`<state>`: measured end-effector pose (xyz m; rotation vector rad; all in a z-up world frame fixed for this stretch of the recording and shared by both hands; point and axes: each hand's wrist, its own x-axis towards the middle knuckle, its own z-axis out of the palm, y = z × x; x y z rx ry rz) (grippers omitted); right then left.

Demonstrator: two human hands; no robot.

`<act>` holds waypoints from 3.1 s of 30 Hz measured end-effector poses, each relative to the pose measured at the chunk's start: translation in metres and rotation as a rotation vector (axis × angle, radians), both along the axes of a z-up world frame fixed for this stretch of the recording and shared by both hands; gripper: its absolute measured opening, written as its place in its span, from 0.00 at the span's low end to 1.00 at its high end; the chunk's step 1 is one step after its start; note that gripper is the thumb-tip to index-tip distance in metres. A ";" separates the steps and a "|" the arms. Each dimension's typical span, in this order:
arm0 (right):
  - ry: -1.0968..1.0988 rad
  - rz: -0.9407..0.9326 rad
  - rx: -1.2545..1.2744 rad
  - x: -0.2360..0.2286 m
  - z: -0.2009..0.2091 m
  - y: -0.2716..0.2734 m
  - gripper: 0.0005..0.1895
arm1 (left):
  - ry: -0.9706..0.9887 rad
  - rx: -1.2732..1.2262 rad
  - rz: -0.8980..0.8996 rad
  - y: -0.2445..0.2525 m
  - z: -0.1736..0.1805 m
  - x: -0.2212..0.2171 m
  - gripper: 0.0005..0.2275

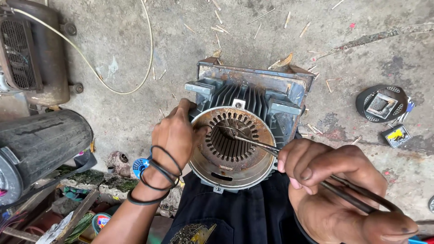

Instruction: Using a metal tool to clean or scrape the slots of an electric motor stator.

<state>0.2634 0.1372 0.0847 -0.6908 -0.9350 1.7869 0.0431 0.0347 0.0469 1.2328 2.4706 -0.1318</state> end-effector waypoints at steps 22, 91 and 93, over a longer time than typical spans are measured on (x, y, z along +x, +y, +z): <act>-0.025 0.076 0.073 0.012 0.021 0.004 0.32 | -0.024 -0.039 -0.037 0.003 0.000 -0.008 0.22; -0.155 0.268 0.058 -0.126 0.035 0.067 0.20 | 0.036 0.363 -0.267 -0.011 0.003 0.009 0.15; -0.155 0.264 0.010 -0.127 0.036 0.067 0.18 | 0.046 0.357 -0.269 -0.010 0.004 0.010 0.10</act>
